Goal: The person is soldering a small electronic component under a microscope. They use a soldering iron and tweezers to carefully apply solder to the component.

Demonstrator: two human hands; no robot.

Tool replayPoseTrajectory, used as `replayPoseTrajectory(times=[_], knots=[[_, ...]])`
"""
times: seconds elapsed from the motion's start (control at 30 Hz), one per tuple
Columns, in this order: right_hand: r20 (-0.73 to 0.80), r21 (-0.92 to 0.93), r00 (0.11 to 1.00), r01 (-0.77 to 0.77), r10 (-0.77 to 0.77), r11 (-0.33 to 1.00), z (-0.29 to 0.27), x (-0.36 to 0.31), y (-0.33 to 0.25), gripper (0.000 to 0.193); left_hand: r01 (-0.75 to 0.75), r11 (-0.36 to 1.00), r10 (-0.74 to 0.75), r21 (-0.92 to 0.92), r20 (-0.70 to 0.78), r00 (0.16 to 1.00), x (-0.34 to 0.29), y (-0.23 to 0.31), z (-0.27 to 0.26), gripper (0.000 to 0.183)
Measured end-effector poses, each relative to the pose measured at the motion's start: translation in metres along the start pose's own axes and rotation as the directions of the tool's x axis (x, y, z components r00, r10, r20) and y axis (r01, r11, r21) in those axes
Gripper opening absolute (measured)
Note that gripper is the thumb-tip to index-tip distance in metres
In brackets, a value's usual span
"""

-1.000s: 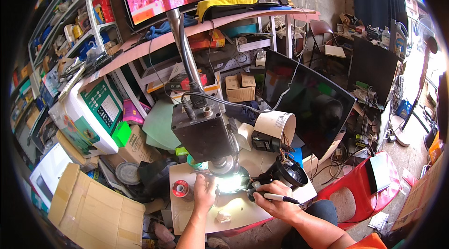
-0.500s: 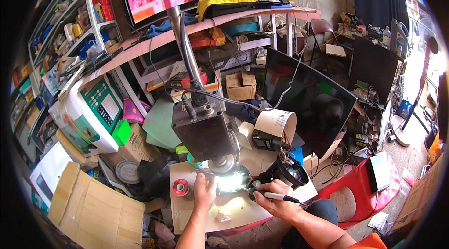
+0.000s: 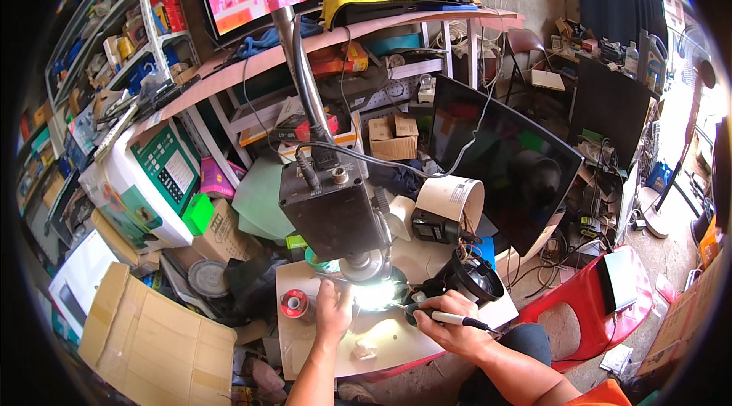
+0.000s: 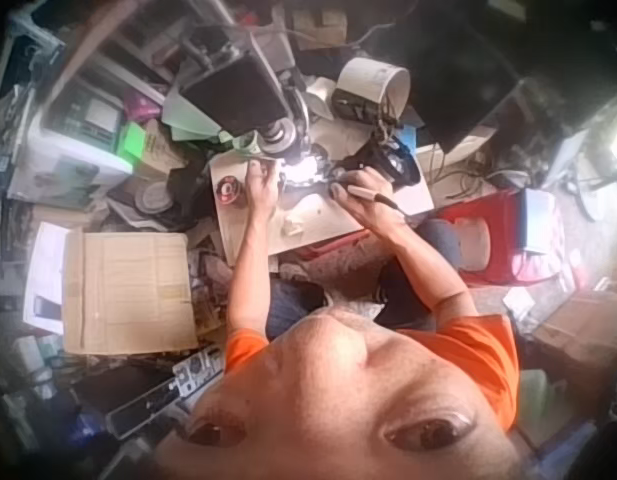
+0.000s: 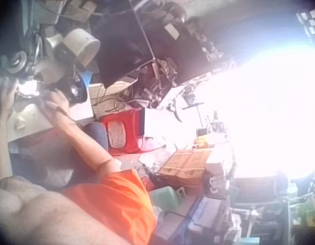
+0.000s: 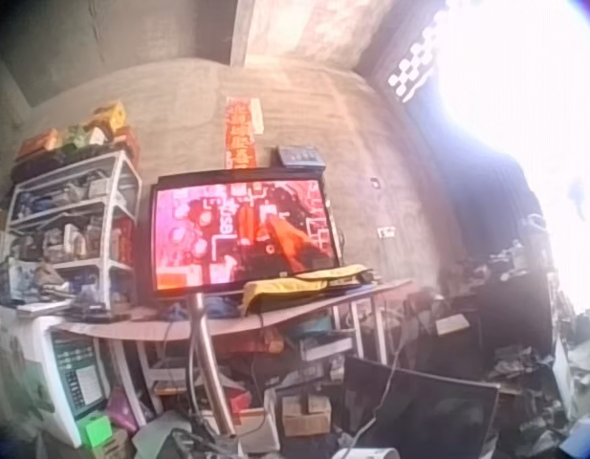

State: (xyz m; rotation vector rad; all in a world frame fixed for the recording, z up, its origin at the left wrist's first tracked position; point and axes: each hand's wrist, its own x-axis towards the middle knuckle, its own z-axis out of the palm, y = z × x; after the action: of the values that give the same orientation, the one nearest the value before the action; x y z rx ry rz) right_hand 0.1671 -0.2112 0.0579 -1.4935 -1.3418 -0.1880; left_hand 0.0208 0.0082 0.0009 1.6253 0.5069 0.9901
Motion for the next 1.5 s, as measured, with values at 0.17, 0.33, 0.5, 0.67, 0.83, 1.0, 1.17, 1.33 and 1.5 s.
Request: replayPoseTrajectory(times=[0.17,0.33,0.5,0.67,0.83,1.0,1.17,1.33,1.5], knots=[[0.003,-0.005,1.0,0.017,-0.017,1.0,0.0009,-0.0004,0.001,0.019,0.004,1.0,-0.005,0.012,0.016,1.0,-0.0007,-0.0037,-0.0034,0.013],[0.006,0.002,1.0,-0.009,0.009,1.0,-0.0002,0.0002,-0.0007,0.019,-0.013,1.0,0.013,0.008,0.021,1.0,0.0001,-0.005,-0.0033,0.016],[0.01,0.002,1.0,-0.011,0.011,1.0,-0.0005,0.0,-0.0005,0.019,-0.004,1.0,0.003,0.012,0.028,1.0,-0.0012,-0.0025,-0.0033,0.017],[0.005,0.013,1.0,-0.021,0.021,1.0,-0.0004,-0.0001,-0.0009,0.019,-0.021,1.0,0.02,0.01,0.021,1.0,-0.0004,-0.0046,-0.0025,0.016],[0.008,0.021,1.0,-0.026,0.025,0.999,-0.0011,0.0009,-0.0021,0.019,0.003,1.0,-0.004,0.013,0.027,1.0,-0.0006,-0.0017,-0.0032,0.013],[0.008,-0.002,1.0,-0.01,0.01,1.0,-0.0001,-0.0007,0.0006,0.019,0.019,1.0,-0.019,0.0,0.018,1.0,-0.0007,-0.0051,-0.003,0.013],[0.01,-0.021,1.0,0.029,-0.029,0.999,-0.0019,0.0012,-0.0015,0.018,0.022,1.0,-0.022,-0.02,0.023,1.0,-0.0004,-0.0059,-0.0034,0.012],[0.019,-0.008,1.0,-0.002,0.002,1.0,-0.0015,0.0004,-0.0011,0.018,0.011,0.999,-0.01,-0.03,0.019,1.0,-0.0004,-0.0003,-0.0008,0.01],[0.026,-0.02,0.999,0.02,-0.02,1.0,-0.0013,-0.001,0.0009,0.02,0.025,0.999,-0.025,-0.025,0.026,0.999,-0.0005,-0.0055,-0.0031,0.01]])
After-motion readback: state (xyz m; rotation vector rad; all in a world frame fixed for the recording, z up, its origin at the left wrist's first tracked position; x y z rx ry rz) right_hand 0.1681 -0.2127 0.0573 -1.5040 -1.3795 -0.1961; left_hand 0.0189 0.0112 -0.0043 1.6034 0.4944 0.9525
